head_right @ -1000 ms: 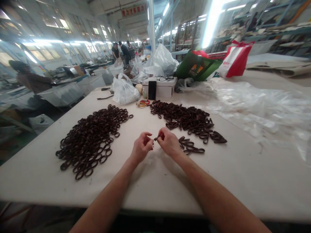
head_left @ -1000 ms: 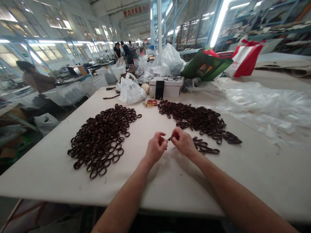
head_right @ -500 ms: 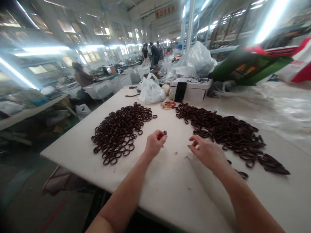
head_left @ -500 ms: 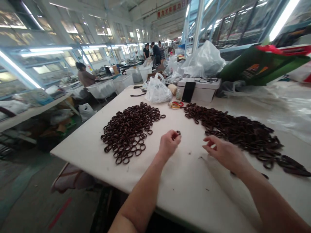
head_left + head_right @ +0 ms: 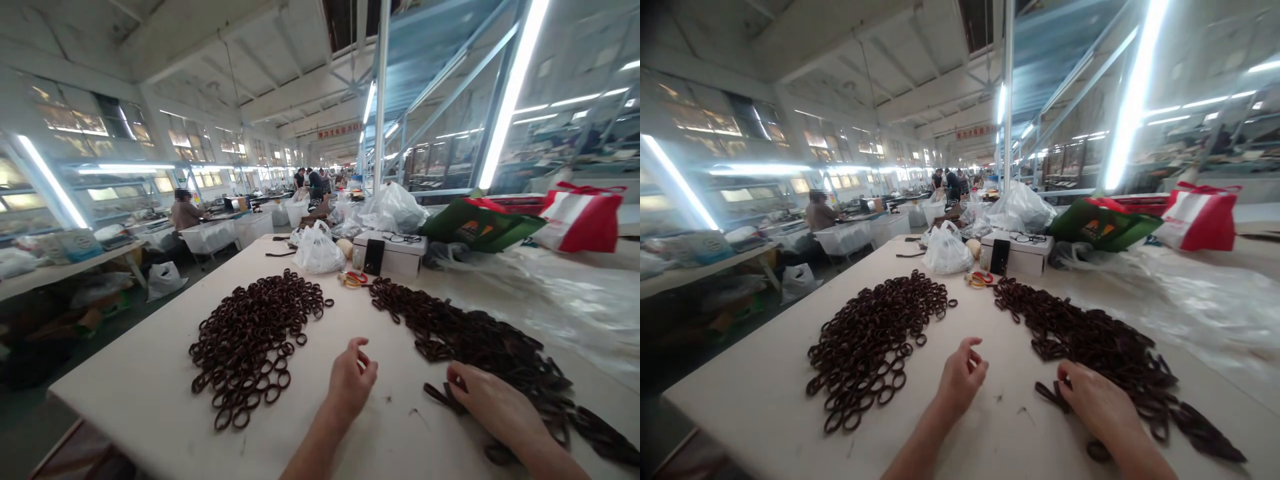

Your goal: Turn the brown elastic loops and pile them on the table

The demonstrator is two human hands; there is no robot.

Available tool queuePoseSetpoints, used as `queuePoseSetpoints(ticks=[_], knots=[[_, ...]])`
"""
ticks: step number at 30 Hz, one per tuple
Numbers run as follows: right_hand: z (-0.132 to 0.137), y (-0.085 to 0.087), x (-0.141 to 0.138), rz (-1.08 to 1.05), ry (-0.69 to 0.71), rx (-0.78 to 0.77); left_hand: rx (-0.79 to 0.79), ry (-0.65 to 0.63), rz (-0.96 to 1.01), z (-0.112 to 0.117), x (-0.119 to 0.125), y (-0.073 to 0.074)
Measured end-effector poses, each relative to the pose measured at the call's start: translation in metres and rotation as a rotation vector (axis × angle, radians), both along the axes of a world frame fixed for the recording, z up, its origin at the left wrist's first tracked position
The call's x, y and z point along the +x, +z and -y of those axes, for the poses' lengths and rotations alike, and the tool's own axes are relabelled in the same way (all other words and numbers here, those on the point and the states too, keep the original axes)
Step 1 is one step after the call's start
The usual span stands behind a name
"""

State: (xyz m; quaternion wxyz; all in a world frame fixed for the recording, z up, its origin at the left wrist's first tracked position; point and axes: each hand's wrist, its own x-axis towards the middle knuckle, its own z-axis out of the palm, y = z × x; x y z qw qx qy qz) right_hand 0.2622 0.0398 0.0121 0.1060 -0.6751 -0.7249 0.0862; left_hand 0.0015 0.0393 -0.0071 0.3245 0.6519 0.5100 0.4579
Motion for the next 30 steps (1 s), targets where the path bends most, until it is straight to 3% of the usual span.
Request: queuePoseSetpoints(ticks=[4, 11, 13, 16, 21, 30], knots=[[-0.004, -0.001, 0.005, -0.12, 0.007, 0.008, -0.03, -0.104, -0.072, 0.005, 0.008, -0.007], [-0.016, -0.002, 0.017, -0.356, 0.037, 0.166, -0.007, -0.102, -0.136, 0.004, 0.01, -0.007], [-0.013, 0.0, 0.006, -0.447, 0.04, 0.183, -0.039, -0.114, -0.09, 0.005, 0.012, -0.005], [-0.001, 0.004, -0.023, -0.607, 0.12, 0.09, -0.134, -0.174, 0.036, 0.008, 0.018, -0.006], [0.015, 0.002, -0.063, -0.681, 0.275, 0.018, -0.308, -0.28, 0.137, 0.013, 0.024, -0.015], [0.019, -0.003, -0.069, -0.644, 0.375, 0.133, -0.449, -0.174, 0.405, 0.004, 0.022, -0.005]])
